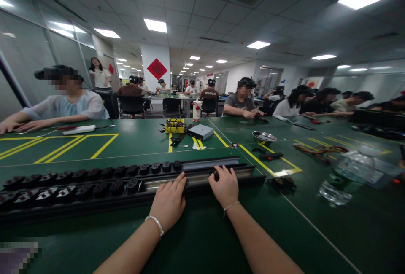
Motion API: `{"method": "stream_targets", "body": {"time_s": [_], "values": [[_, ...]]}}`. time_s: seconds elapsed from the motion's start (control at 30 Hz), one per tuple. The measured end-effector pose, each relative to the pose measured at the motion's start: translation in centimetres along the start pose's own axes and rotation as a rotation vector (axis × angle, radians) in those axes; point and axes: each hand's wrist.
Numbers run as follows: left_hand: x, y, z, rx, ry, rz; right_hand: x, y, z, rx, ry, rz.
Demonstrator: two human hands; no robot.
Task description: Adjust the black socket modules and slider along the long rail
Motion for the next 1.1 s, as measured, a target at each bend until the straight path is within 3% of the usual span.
{"method": "stream_targets", "body": {"time_s": [0.6, 1.1], "values": [[-0.2, -0.2, 0.0, -0.006, -0.016, -0.014, 0.0, 0.8, 0.0, -0.041, -0.049, -0.020], [-0.1, -0.3, -0.1, 0.001, -0.023, -0.021, 0.5, 1.6, 0.0, -0.182, -0.055, -0.029]]}}
Point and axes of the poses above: each hand's wrist, its own z-axis away from the middle knuckle, its own y-axis out of the back of the hand, x = y × z, and after that the axes turned 7 degrees about z, right-handed
